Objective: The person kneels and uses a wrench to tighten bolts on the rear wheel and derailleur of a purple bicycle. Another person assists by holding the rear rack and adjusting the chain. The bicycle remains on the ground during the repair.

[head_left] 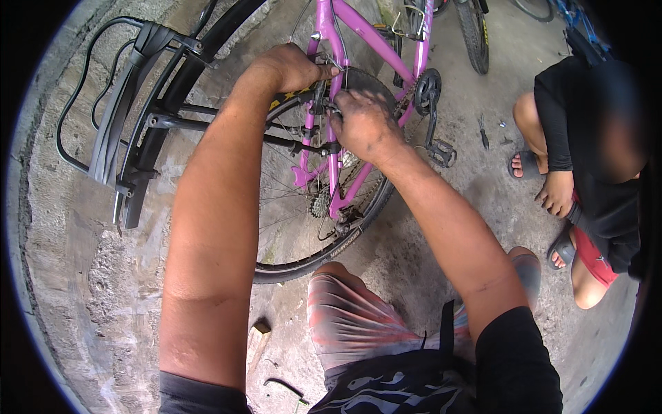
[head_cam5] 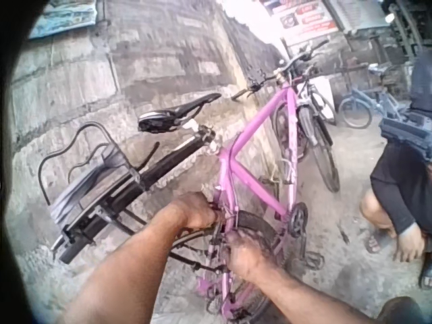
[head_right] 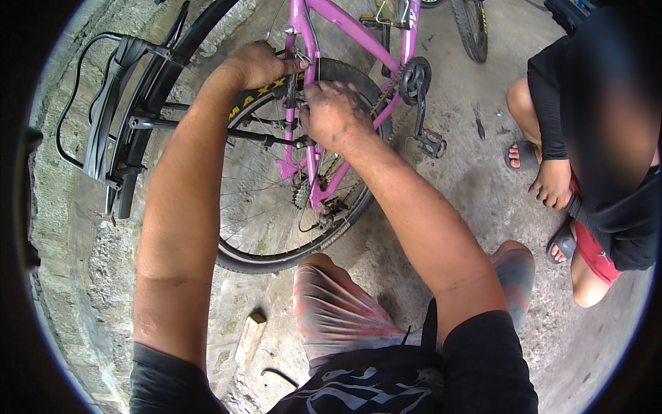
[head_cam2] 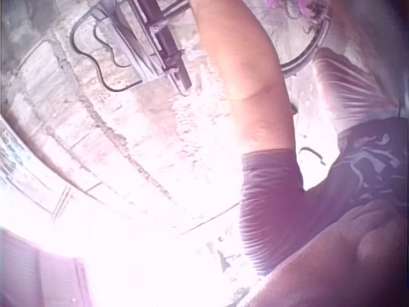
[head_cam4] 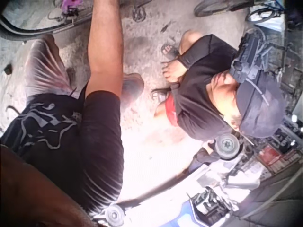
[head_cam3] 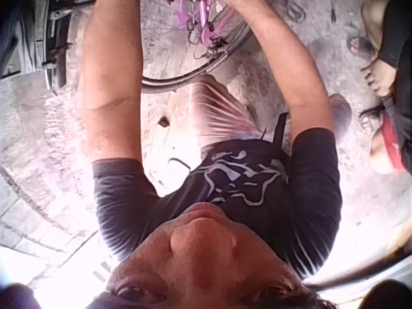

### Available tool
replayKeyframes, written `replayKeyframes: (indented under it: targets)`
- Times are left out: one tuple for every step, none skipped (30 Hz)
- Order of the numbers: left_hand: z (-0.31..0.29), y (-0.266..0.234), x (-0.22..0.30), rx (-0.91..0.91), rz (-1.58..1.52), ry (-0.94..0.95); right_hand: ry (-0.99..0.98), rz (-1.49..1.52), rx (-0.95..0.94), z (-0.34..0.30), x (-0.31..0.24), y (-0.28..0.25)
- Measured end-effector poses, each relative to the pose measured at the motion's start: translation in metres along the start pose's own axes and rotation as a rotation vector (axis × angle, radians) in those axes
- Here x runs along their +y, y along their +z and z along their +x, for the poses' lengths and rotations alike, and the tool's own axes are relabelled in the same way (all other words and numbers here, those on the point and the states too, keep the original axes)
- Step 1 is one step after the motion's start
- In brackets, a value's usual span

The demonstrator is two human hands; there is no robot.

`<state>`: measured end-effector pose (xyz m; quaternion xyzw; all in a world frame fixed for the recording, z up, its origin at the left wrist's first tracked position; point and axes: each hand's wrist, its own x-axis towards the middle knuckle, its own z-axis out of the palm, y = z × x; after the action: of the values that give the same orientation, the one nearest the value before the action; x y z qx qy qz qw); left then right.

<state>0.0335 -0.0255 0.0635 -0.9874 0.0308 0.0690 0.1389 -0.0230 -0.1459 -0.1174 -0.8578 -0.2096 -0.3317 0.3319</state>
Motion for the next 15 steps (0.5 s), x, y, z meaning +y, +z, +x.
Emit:
replayKeyframes:
  targets:
    - [-0.002,-0.001,-0.001,-0.006,-0.01,0.009,0.042,0.069,-0.018,0.004,-0.001,0.003]
    - [-0.004,-0.002,-0.002,-0.011,-0.021,0.019,0.083,0.139,-0.037,0.009,-0.001,0.006]
    - [-0.006,-0.002,-0.001,-0.003,-0.074,-0.002,0.129,0.207,-0.061,0.012,-0.003,0.007]
    - [-0.004,-0.002,0.0,-0.005,-0.085,-0.01,0.15,0.195,-0.041,0.013,-0.003,0.008]
    - [-0.003,-0.003,0.002,-0.007,-0.096,-0.018,0.171,0.182,-0.021,0.015,-0.004,0.009]
    - [-0.001,-0.003,0.0,-0.01,-0.105,-0.029,0.191,0.174,-0.002,0.016,-0.006,0.009]
    - [0.001,-0.001,-0.003,0.018,-0.094,-0.015,0.21,0.176,0.003,0.017,-0.008,0.01]
    - [0.002,0.002,-0.005,0.046,-0.082,-0.001,0.229,0.178,0.008,0.019,-0.011,0.011]
    - [0.001,0.003,-0.003,0.076,-0.077,0.02,0.249,0.171,0.011,0.019,-0.01,0.012]
    - [0.001,0.001,-0.003,0.048,-0.087,0.011,0.268,0.178,0.014,0.02,-0.01,0.013]
    - [0.002,-0.003,-0.002,0.021,-0.097,0.003,0.287,0.185,0.016,0.02,-0.01,0.014]
    - [0.001,-0.004,-0.001,-0.009,-0.107,-0.004,0.309,0.191,0.018,0.019,-0.01,0.016]
    - [0.003,-0.002,-0.001,-0.002,-0.105,0.008,0.317,0.192,0.021,0.018,-0.01,0.018]
    - [0.003,-0.001,-0.002,0.005,-0.104,0.02,0.326,0.193,0.024,0.017,-0.01,0.02]
    - [0.002,-0.001,-0.002,0.014,-0.094,0.03,0.335,0.201,0.032,0.018,-0.01,0.022]
